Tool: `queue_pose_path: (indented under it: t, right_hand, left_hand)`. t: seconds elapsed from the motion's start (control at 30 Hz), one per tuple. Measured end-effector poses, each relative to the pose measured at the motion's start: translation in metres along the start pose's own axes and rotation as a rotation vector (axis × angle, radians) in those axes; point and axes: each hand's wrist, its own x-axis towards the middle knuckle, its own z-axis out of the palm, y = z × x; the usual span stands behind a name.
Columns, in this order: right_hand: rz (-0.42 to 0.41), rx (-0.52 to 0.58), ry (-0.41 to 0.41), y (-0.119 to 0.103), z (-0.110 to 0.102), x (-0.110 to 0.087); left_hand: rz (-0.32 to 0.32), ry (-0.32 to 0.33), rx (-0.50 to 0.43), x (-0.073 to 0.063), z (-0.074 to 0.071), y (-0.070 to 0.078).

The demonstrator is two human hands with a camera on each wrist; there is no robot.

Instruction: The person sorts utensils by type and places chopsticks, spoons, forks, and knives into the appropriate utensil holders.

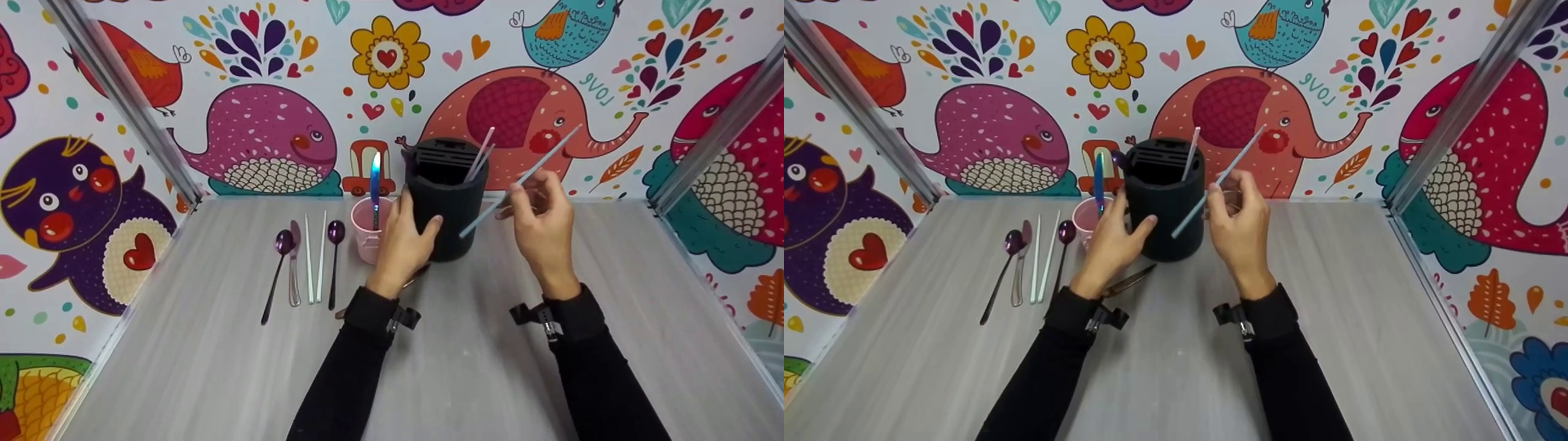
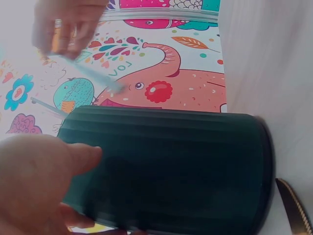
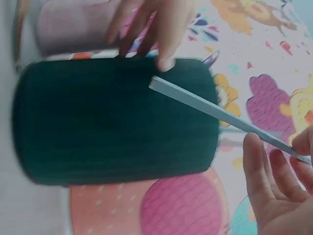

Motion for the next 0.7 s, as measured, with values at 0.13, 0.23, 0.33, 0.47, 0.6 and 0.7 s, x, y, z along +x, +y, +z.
queue_pose_path:
  t: [0.13,0.23,0.33,0.47,0.6,0.7]
  right_hand:
    - [-0.135,0.046,0.066,-0.02,0.008,0.012]
    - [-0.214,0.055,0.107,-0.03,0.014,0.022]
    - [-0.269,0.031,0.102,-0.035,0.02,0.03]
    - [-0.334,-0.117,0.047,-0.034,0.025,0.039]
    - [-0.34,-0.326,0.003,-0.027,0.025,0.041]
    - [-0.306,-0.454,-0.025,-0.023,0.025,0.041]
  left_hand:
    - [0.009,0.004,0.007,0.001,0.0,-0.001]
    - [0.013,0.001,0.01,0.002,0.0,-0.002]
    - [0.008,-0.003,0.008,0.002,-0.001,-0.003]
    - [-0.002,-0.006,0.007,0.002,-0.002,-0.002]
    - [-0.007,-0.012,0.0,0.001,-0.002,-0.001]
    - [-0.003,-0.014,-0.002,0.001,-0.002,-0.001]
